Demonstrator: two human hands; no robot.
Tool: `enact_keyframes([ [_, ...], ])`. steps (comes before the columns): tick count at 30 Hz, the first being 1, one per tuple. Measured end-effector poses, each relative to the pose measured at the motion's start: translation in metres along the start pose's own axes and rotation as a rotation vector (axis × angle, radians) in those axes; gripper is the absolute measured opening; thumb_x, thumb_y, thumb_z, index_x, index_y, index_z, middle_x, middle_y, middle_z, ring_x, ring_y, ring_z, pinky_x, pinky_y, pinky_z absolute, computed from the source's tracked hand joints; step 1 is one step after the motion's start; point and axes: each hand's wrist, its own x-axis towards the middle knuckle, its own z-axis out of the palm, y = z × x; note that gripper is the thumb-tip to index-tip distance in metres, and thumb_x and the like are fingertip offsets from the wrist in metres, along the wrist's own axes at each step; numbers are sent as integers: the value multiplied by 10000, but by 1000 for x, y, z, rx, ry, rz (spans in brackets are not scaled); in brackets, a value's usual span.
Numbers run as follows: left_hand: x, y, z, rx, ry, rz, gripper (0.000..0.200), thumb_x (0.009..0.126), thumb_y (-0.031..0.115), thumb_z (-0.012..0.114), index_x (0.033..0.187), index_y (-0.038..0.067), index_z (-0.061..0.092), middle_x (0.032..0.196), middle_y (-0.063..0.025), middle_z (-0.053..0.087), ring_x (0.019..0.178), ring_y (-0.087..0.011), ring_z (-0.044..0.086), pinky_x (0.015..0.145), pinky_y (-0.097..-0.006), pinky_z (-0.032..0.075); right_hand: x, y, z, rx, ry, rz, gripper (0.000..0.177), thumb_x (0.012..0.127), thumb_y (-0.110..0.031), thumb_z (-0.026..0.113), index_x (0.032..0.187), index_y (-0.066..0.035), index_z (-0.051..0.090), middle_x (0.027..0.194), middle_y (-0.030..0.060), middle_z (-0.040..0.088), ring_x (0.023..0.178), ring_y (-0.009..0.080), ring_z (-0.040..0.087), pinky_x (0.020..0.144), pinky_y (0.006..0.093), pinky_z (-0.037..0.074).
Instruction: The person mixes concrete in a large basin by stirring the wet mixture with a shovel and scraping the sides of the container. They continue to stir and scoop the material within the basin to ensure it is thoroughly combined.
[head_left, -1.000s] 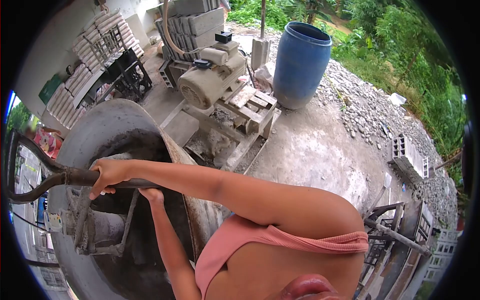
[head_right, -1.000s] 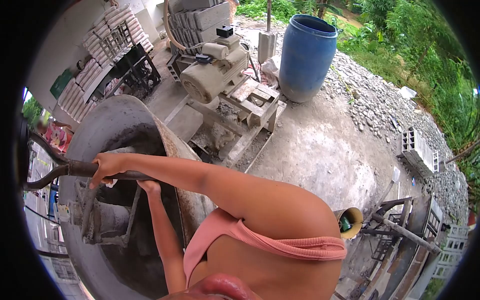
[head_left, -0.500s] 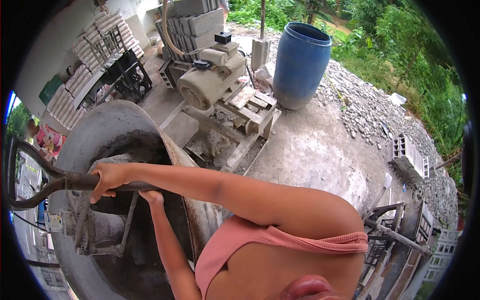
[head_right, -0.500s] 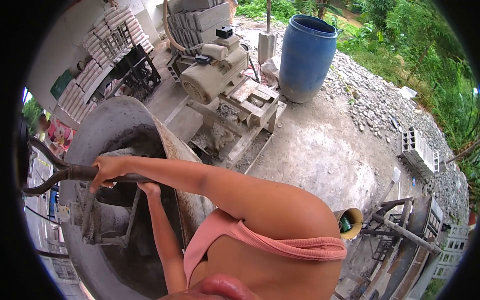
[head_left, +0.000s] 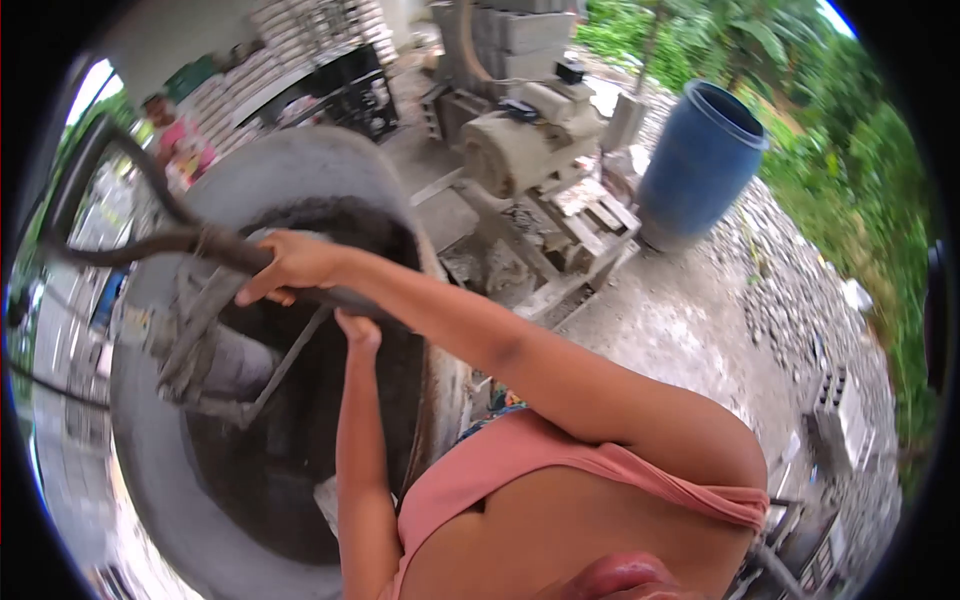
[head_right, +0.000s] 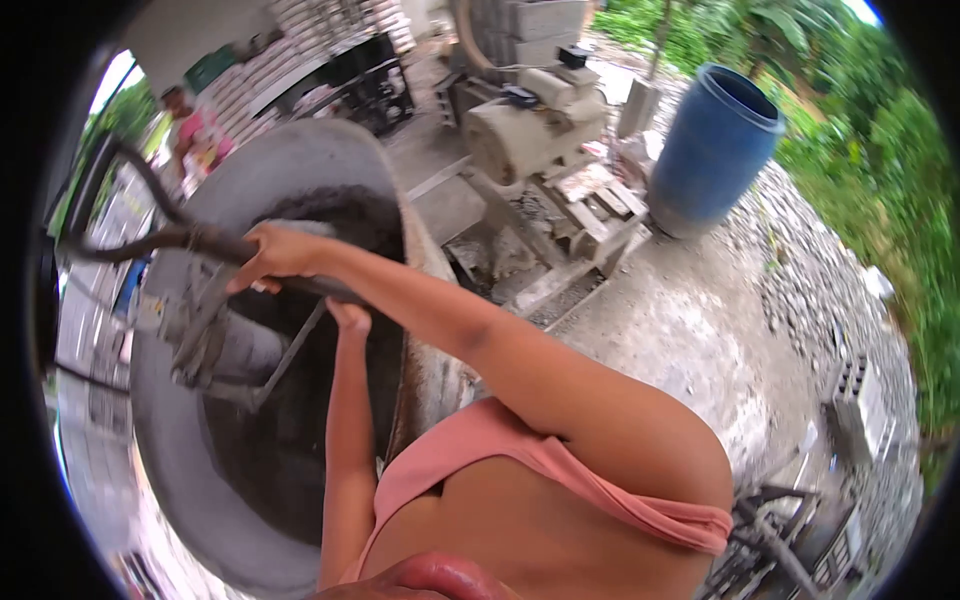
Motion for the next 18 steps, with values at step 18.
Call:
enact_keyframes([
  [18,-14,48,26,-176,-31,-157,610,931,499,203,698,25,509,570,-92,530,489,-191,500,533,-300,428,24,21,11,-24,-51,118,272,723,-240,732,711,-66,523,559,-3,483,467,87,470,511,245,381],
])
